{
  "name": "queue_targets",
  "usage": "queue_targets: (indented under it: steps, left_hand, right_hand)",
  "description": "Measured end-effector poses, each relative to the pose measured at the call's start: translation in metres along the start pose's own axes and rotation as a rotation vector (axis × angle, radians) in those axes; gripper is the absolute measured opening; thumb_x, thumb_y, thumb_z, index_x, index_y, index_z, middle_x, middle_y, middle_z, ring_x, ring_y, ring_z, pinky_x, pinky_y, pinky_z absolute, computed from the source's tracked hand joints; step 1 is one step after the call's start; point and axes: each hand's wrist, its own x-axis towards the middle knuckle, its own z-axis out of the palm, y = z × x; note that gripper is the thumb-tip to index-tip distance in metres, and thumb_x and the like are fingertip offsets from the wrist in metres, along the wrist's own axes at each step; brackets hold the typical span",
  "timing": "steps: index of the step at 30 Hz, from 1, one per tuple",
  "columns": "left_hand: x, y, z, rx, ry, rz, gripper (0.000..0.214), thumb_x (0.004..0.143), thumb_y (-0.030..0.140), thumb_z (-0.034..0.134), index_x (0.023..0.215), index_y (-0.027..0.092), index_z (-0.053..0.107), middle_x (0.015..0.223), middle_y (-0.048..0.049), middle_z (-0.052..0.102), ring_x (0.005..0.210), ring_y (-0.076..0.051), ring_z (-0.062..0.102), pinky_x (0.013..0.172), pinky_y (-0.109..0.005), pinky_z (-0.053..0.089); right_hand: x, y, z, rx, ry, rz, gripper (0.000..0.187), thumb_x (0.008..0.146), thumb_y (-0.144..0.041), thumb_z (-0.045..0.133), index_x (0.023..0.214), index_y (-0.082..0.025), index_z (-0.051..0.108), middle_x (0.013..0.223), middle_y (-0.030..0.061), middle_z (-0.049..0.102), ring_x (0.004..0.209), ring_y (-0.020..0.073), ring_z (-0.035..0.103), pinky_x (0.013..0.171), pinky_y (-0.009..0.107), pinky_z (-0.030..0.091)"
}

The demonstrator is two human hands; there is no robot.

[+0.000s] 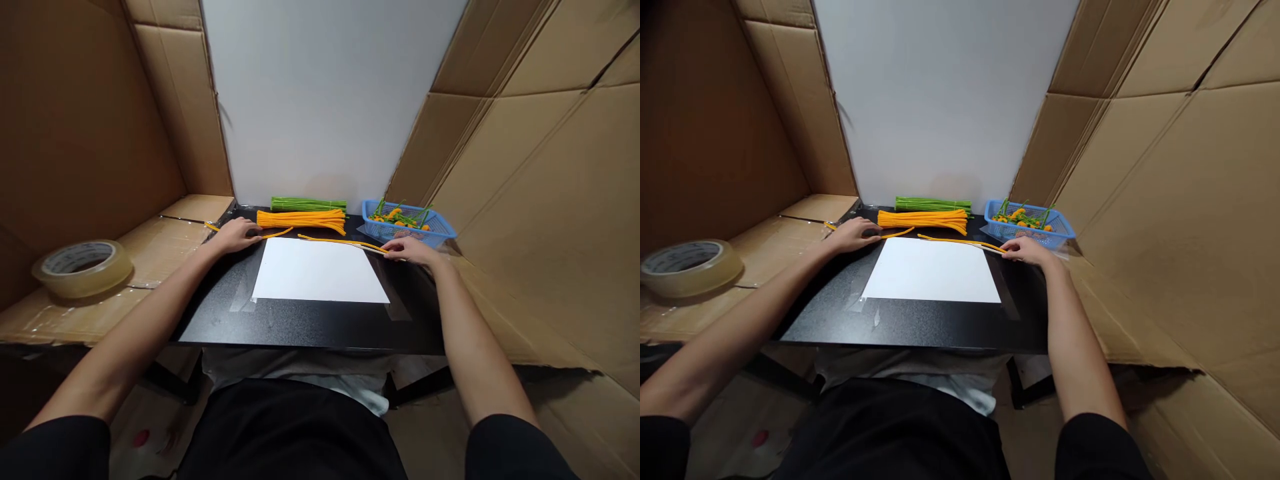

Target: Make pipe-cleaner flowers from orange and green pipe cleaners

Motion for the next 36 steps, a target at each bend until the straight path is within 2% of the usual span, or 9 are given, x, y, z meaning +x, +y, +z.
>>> queue_targets:
  steps: [7, 10, 13, 16, 18, 22, 25, 29, 36]
  left_hand:
    - [0.007, 0.035, 0.007, -0.004, 0.078, 0.000, 0.029, 0.087, 0.034, 0.054, 0.093, 0.019, 0.078, 0.101, -0.0101, 0.076, 0.101, -0.028, 0.066, 0.087, -0.036, 0.049]
    - [0.004, 0.036, 0.001, -0.039, 0.059, 0.033, 0.028, 0.084, 0.034, 0.055, 0.091, 0.018, 0.077, 0.098, -0.0090, 0.076, 0.097, -0.027, 0.067, 0.083, -0.035, 0.049]
    - [0.004, 0.044, 0.001, -0.123, 0.090, 0.041, 0.037, 0.088, 0.044, 0.055, 0.104, 0.018, 0.075, 0.103, -0.0089, 0.076, 0.098, -0.026, 0.068, 0.083, -0.033, 0.049]
    - [0.008, 0.061, 0.009, -0.194, 0.119, 0.057, 0.050, 0.090, 0.052, 0.057, 0.124, 0.017, 0.070, 0.113, -0.0099, 0.075, 0.105, -0.027, 0.067, 0.085, -0.033, 0.049]
    - [0.013, 0.073, 0.016, -0.182, 0.132, 0.028, 0.047, 0.090, 0.050, 0.061, 0.119, 0.016, 0.073, 0.113, -0.0121, 0.075, 0.105, -0.028, 0.067, 0.083, -0.034, 0.049]
    - [0.016, 0.085, 0.026, -0.191, 0.156, -0.054, 0.020, 0.088, 0.028, 0.062, 0.094, 0.017, 0.077, 0.101, -0.0112, 0.076, 0.097, -0.027, 0.068, 0.079, -0.034, 0.048]
    - [0.013, 0.084, 0.029, -0.292, 0.239, -0.120, 0.015, 0.086, 0.023, 0.059, 0.093, 0.019, 0.072, 0.097, -0.0090, 0.076, 0.090, -0.024, 0.068, 0.075, -0.032, 0.048]
    - [0.011, 0.082, 0.029, -0.541, 0.338, -0.122, 0.015, 0.089, 0.028, 0.056, 0.095, 0.018, 0.066, 0.090, -0.0062, 0.075, 0.082, -0.019, 0.067, 0.076, -0.030, 0.049]
    - [0.009, 0.101, 0.018, -0.805, 0.442, -0.001, 0.034, 0.088, 0.049, 0.063, 0.085, 0.016, 0.068, 0.080, -0.0048, 0.073, 0.072, -0.016, 0.063, 0.067, -0.026, 0.046]
  right_hand:
    - [0.006, -0.001, 0.004, -0.149, 0.020, -0.035, 0.053, 0.068, -0.060, 0.074, 0.101, -0.020, 0.080, 0.085, 0.0064, 0.074, 0.084, 0.0248, 0.062, 0.071, 0.033, 0.043]
    - [0.005, -0.002, 0.005, -0.180, 0.045, -0.058, 0.045, 0.075, -0.053, 0.070, 0.102, -0.020, 0.080, 0.088, 0.0075, 0.075, 0.086, 0.0260, 0.063, 0.074, 0.034, 0.045]
    - [0.008, -0.012, 0.014, -0.188, 0.195, -0.136, 0.039, 0.079, -0.049, 0.068, 0.102, -0.019, 0.079, 0.095, 0.0100, 0.075, 0.089, 0.0271, 0.064, 0.080, 0.037, 0.047]
    - [0.022, -0.036, 0.036, -0.192, 0.409, -0.293, 0.036, 0.087, -0.046, 0.063, 0.106, -0.019, 0.078, 0.105, 0.0128, 0.073, 0.093, 0.0286, 0.063, 0.087, 0.042, 0.047]
    - [0.036, -0.061, 0.059, -0.185, 0.448, -0.381, 0.035, 0.092, -0.042, 0.058, 0.111, -0.019, 0.076, 0.107, 0.0135, 0.072, 0.098, 0.0295, 0.062, 0.091, 0.043, 0.047]
    - [0.068, -0.116, 0.112, -0.321, 0.339, -0.499, 0.033, 0.096, -0.034, 0.058, 0.120, -0.020, 0.075, 0.121, 0.0137, 0.070, 0.113, 0.0318, 0.056, 0.101, 0.045, 0.041]
    - [0.080, -0.149, 0.140, -0.356, 0.346, -0.487, 0.025, 0.092, -0.032, 0.066, 0.111, -0.021, 0.079, 0.120, 0.0120, 0.071, 0.111, 0.0310, 0.056, 0.098, 0.045, 0.042]
    - [0.079, -0.165, 0.152, -0.267, 0.453, -0.541, 0.014, 0.090, -0.020, 0.066, 0.088, -0.018, 0.080, 0.099, 0.0094, 0.076, 0.100, 0.0265, 0.061, 0.091, 0.040, 0.044]
    - [0.068, -0.172, 0.148, 0.013, 0.588, -0.557, 0.006, 0.086, -0.019, 0.068, 0.085, -0.017, 0.073, 0.088, 0.0079, 0.078, 0.083, 0.0226, 0.070, 0.079, 0.033, 0.049]
